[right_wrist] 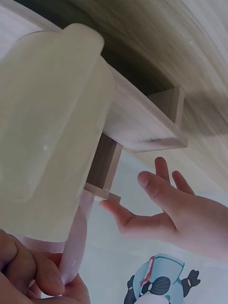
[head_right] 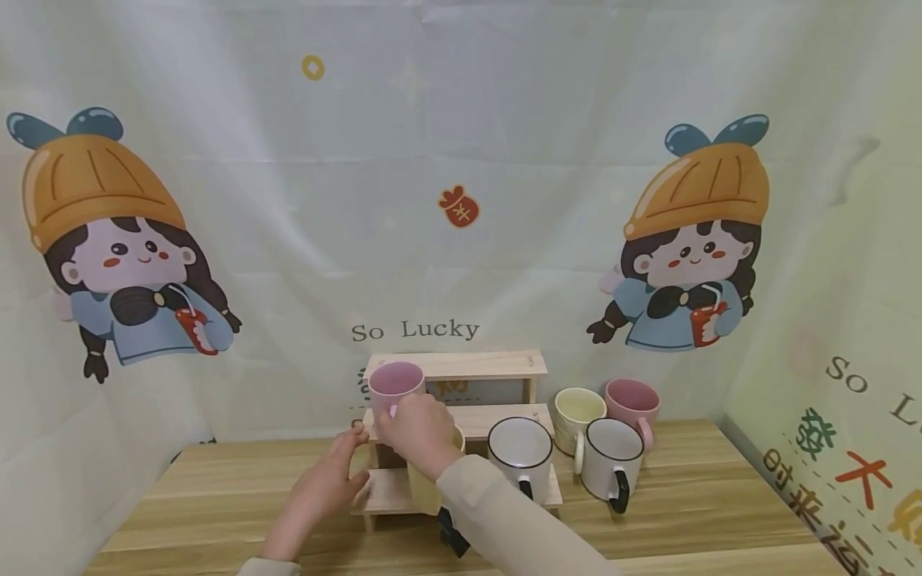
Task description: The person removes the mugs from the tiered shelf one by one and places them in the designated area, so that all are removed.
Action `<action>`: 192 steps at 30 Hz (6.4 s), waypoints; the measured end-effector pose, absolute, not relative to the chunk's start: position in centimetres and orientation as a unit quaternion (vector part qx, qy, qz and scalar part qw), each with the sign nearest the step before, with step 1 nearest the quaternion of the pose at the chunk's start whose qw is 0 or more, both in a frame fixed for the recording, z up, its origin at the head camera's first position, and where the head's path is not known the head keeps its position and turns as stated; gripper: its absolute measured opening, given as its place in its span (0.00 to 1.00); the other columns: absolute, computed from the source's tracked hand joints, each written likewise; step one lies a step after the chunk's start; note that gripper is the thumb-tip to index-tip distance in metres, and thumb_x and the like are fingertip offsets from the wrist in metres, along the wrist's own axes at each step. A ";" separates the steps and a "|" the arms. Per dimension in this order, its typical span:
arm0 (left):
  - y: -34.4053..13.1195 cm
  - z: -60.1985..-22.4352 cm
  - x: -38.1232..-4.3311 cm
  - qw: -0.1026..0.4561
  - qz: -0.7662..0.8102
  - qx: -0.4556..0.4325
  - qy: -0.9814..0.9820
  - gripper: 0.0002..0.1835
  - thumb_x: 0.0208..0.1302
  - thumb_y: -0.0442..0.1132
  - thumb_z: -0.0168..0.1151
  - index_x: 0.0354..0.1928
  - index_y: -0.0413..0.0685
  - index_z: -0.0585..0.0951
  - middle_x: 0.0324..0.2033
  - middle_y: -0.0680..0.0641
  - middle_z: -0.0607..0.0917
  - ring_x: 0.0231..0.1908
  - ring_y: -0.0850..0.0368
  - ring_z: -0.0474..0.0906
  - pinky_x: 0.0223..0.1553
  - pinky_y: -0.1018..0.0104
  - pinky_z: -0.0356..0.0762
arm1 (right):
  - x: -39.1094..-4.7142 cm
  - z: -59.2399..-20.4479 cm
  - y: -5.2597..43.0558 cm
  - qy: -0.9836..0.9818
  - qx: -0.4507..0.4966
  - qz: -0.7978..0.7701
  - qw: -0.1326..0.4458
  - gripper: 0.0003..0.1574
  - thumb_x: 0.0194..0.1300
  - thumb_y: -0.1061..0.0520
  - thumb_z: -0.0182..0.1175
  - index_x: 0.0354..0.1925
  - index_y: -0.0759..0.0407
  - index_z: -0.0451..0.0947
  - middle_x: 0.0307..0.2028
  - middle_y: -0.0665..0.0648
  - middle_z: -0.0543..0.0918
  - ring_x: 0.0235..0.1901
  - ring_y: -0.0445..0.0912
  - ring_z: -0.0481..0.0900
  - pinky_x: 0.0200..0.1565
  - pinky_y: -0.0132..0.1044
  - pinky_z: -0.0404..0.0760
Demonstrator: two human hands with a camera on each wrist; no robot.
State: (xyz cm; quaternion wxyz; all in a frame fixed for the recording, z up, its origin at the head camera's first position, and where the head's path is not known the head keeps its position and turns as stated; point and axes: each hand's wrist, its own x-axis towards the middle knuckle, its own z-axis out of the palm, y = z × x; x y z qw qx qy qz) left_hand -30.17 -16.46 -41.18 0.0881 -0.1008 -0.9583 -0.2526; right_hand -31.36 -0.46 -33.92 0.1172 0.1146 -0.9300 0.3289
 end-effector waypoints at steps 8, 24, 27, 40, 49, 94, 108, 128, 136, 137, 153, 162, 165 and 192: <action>-16.4 -41.2 -30.2 0.088 -0.258 -0.097 -0.957 0.32 0.58 0.38 0.63 0.65 0.44 0.68 0.71 0.46 0.63 0.31 0.45 0.81 0.23 0.58 0.76 | -31.4 -34.3 -0.7 -0.934 0.092 0.329 0.108 0.24 0.65 0.43 0.57 0.17 0.55 0.72 0.13 0.48 0.75 0.13 0.40 0.71 0.14 0.30 0.68; -16.4 -41.2 -30.1 0.088 -0.260 -0.093 -0.957 0.32 0.58 0.38 0.63 0.66 0.45 0.68 0.71 0.47 0.63 0.33 0.45 0.80 0.22 0.61 0.73 | -31.4 -34.8 -1.1 -0.933 0.079 0.325 0.134 0.26 0.66 0.47 0.56 0.13 0.55 0.71 0.11 0.48 0.73 0.11 0.39 0.71 0.13 0.28 0.68; -16.4 -41.3 -30.2 0.090 -0.261 -0.094 -0.956 0.32 0.58 0.38 0.63 0.66 0.45 0.68 0.70 0.47 0.63 0.36 0.44 0.81 0.23 0.60 0.74 | -31.5 -35.0 -1.2 -0.931 0.083 0.325 0.143 0.26 0.66 0.48 0.56 0.14 0.56 0.70 0.11 0.49 0.72 0.12 0.39 0.69 0.13 0.27 0.66; -16.5 -41.3 -30.2 0.097 -0.263 -0.105 -0.954 0.32 0.58 0.37 0.63 0.66 0.44 0.68 0.70 0.46 0.63 0.32 0.46 0.80 0.23 0.60 0.74 | -31.7 -35.5 -1.4 -0.925 0.086 0.315 0.192 0.22 0.67 0.49 0.54 0.19 0.56 0.69 0.13 0.50 0.70 0.14 0.40 0.67 0.14 0.27 0.64; -16.5 -41.3 -30.1 0.090 -0.264 -0.101 -0.955 0.33 0.58 0.38 0.63 0.66 0.45 0.67 0.71 0.46 0.63 0.32 0.46 0.80 0.24 0.60 0.75 | -31.7 -35.6 -1.3 -0.924 0.092 0.301 0.215 0.21 0.66 0.51 0.55 0.19 0.57 0.69 0.14 0.50 0.70 0.13 0.40 0.66 0.14 0.26 0.65; -16.2 -41.0 -30.3 0.094 -0.243 -0.104 -0.960 0.32 0.58 0.39 0.63 0.66 0.44 0.67 0.71 0.45 0.62 0.49 0.36 0.78 0.39 0.45 0.80 | -30.8 -32.2 2.8 -0.890 0.117 0.325 0.298 0.22 0.64 0.53 0.56 0.15 0.55 0.65 0.11 0.49 0.68 0.13 0.39 0.63 0.15 0.25 0.62; -16.3 -40.9 -30.0 0.090 -0.242 -0.096 -0.961 0.32 0.58 0.38 0.63 0.65 0.44 0.67 0.71 0.44 0.62 0.52 0.35 0.77 0.37 0.46 0.80 | -30.3 -31.5 4.1 -0.884 0.142 0.292 0.335 0.22 0.64 0.54 0.56 0.15 0.55 0.66 0.10 0.48 0.67 0.13 0.38 0.60 0.15 0.25 0.59; -16.2 -40.8 -30.2 0.098 -0.242 -0.096 -0.961 0.31 0.57 0.37 0.63 0.64 0.42 0.69 0.70 0.43 0.64 0.53 0.35 0.76 0.35 0.48 0.80 | -29.8 -31.6 6.5 -0.869 0.156 0.306 0.357 0.19 0.62 0.56 0.60 0.17 0.57 0.70 0.12 0.51 0.72 0.14 0.38 0.64 0.16 0.25 0.65; -16.4 -40.8 -30.3 0.101 -0.242 -0.096 -0.960 0.31 0.57 0.37 0.63 0.64 0.43 0.68 0.70 0.44 0.63 0.53 0.36 0.76 0.35 0.48 0.81 | -29.7 -31.6 7.2 -0.864 0.149 0.303 0.374 0.18 0.62 0.56 0.60 0.17 0.58 0.70 0.13 0.51 0.72 0.14 0.38 0.63 0.16 0.26 0.63; -16.4 -40.8 -30.3 0.099 -0.244 -0.096 -0.960 0.32 0.57 0.37 0.63 0.64 0.43 0.68 0.70 0.44 0.63 0.53 0.36 0.76 0.34 0.50 0.81 | -29.7 -31.6 7.3 -0.863 0.148 0.307 0.373 0.18 0.61 0.57 0.60 0.17 0.58 0.70 0.13 0.51 0.71 0.15 0.38 0.63 0.16 0.26 0.63; -16.1 -41.0 -30.2 0.095 -0.241 -0.095 -0.961 0.32 0.57 0.38 0.63 0.65 0.43 0.67 0.71 0.46 0.62 0.43 0.38 0.80 0.24 0.58 0.76 | -29.1 -32.0 9.2 -0.864 0.115 0.324 0.368 0.16 0.62 0.57 0.60 0.19 0.59 0.71 0.14 0.51 0.73 0.16 0.39 0.66 0.17 0.27 0.65; -16.1 -41.0 -30.2 0.098 -0.244 -0.096 -0.960 0.32 0.57 0.37 0.63 0.65 0.43 0.67 0.71 0.44 0.62 0.42 0.38 0.80 0.22 0.60 0.75 | -29.0 -32.2 10.5 -0.873 0.091 0.318 0.360 0.16 0.64 0.55 0.59 0.21 0.60 0.72 0.15 0.53 0.74 0.17 0.41 0.67 0.19 0.28 0.65; -16.1 -41.0 -30.1 0.098 -0.242 -0.096 -0.961 0.32 0.57 0.37 0.63 0.65 0.43 0.68 0.71 0.44 0.62 0.44 0.38 0.80 0.23 0.60 0.75 | -28.9 -32.2 10.8 -0.875 0.087 0.314 0.359 0.16 0.64 0.55 0.59 0.21 0.60 0.72 0.16 0.54 0.74 0.18 0.42 0.67 0.20 0.29 0.66; -16.3 -41.2 -30.3 0.097 -0.241 -0.099 -0.961 0.32 0.57 0.37 0.63 0.65 0.42 0.67 0.70 0.44 0.62 0.51 0.37 0.77 0.28 0.55 0.78 | -28.7 -32.6 14.3 -0.871 0.073 0.291 0.389 0.18 0.63 0.56 0.59 0.19 0.60 0.70 0.13 0.53 0.72 0.16 0.44 0.66 0.18 0.31 0.65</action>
